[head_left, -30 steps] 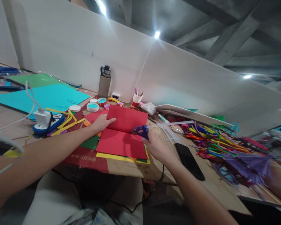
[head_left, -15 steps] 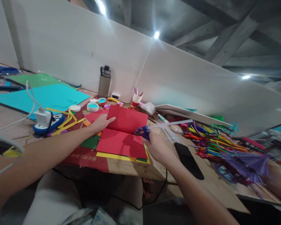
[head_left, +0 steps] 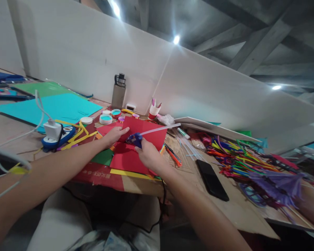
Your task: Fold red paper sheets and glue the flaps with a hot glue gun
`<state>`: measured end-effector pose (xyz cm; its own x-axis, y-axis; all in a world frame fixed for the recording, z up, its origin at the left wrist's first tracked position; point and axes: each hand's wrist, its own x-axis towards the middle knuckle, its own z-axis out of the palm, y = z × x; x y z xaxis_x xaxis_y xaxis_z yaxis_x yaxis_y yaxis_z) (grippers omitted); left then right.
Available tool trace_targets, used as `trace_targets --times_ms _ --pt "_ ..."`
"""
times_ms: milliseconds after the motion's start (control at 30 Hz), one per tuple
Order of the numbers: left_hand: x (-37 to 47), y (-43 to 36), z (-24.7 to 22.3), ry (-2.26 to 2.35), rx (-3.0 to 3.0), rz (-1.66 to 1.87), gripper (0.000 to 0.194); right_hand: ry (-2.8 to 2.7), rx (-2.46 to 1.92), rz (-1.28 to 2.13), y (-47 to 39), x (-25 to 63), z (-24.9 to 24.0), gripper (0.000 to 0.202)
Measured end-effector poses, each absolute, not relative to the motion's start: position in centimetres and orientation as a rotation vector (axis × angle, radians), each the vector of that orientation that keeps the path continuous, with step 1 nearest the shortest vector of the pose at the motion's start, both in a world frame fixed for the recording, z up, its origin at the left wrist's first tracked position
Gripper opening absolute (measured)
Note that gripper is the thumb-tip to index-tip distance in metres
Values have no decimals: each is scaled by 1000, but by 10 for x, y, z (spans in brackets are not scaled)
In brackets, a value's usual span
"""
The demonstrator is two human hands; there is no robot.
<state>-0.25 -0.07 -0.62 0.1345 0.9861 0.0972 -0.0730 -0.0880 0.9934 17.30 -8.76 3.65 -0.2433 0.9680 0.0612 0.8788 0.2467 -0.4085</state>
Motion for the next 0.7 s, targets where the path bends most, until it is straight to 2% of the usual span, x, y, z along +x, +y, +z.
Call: trace_targets --times_ms 167,700 --pt "-8 4 -3 1203 1631 1141 48 -2246 -1641 356 -84 166 31 28" --pt "-12 10 -1 1475 1971 1133 49 -2221 -1831 205 -104 199 38 20"
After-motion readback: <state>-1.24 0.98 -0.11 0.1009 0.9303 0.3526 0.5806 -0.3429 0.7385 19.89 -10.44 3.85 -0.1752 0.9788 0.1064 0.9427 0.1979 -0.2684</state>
